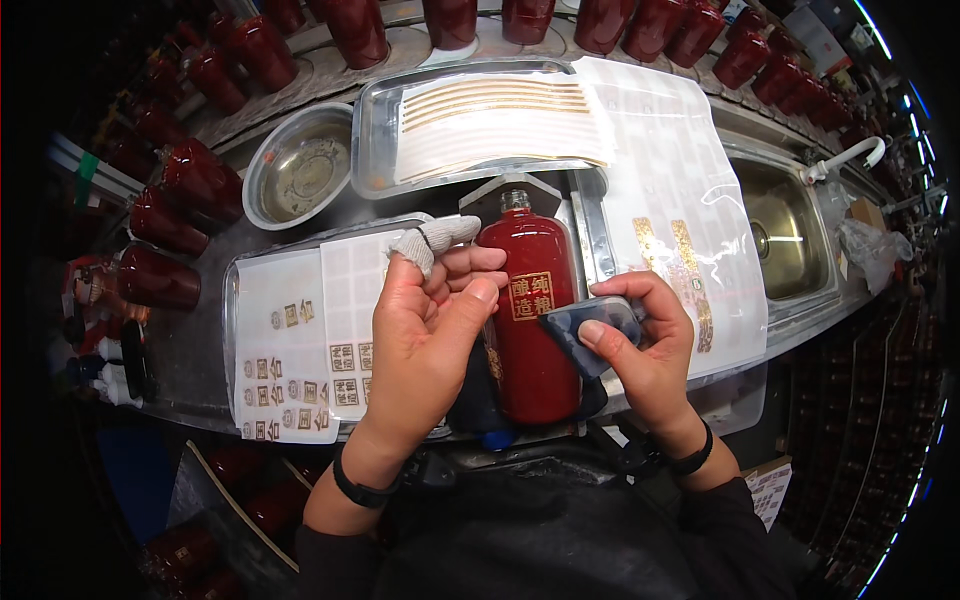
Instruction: Applying decorative labels and seals to red liquor bottles at an industrial workstation.
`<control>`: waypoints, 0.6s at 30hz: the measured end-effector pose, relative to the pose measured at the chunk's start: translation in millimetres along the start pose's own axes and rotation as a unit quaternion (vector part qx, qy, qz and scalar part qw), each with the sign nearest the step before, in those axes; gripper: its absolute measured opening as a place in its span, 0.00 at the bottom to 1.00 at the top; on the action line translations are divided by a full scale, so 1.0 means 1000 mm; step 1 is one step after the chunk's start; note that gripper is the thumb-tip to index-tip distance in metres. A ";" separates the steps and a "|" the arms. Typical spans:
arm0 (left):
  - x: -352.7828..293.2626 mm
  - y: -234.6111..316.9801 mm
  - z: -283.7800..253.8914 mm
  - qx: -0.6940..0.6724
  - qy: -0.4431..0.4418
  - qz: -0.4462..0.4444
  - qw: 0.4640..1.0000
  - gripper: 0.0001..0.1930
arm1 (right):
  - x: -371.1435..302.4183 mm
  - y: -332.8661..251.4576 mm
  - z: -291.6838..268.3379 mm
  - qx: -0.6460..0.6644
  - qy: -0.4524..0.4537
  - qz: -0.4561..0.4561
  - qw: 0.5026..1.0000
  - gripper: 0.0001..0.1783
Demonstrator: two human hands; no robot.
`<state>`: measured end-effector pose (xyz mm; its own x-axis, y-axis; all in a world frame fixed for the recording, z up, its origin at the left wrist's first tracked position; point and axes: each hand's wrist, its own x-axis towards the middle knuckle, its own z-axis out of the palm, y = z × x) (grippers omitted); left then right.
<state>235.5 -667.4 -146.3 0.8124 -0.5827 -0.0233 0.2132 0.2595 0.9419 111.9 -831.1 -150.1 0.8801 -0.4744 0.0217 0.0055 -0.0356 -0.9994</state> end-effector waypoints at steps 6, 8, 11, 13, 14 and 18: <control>0.002 -0.001 0.001 0.013 -0.010 0.001 1.000 0.21 | 0.000 0.000 0.000 0.002 0.002 0.003 1.000 0.15; 0.001 0.000 0.000 0.024 -0.008 -0.008 1.000 0.21 | 0.000 0.001 -0.001 0.004 0.002 0.004 1.000 0.15; 0.000 -0.001 0.000 0.041 -0.006 -0.012 0.999 0.20 | -0.001 0.000 -0.001 0.009 0.002 0.009 1.000 0.15; -0.001 -0.002 -0.001 0.047 -0.004 -0.006 0.999 0.20 | -0.001 0.000 -0.001 0.014 0.005 0.015 1.000 0.15; -0.001 -0.002 -0.001 0.051 -0.007 -0.006 0.999 0.19 | -0.001 0.000 -0.001 0.014 0.005 0.015 1.000 0.15; -0.001 0.000 -0.003 0.043 -0.027 -0.036 0.998 0.19 | 0.000 0.002 -0.001 0.001 0.005 -0.009 1.000 0.15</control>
<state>236.7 -664.5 -147.6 0.7658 -0.6386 -0.0753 0.2199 0.1500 0.9639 111.4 -832.5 -151.7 0.8747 -0.4830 0.0395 0.0221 -0.0417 -0.9989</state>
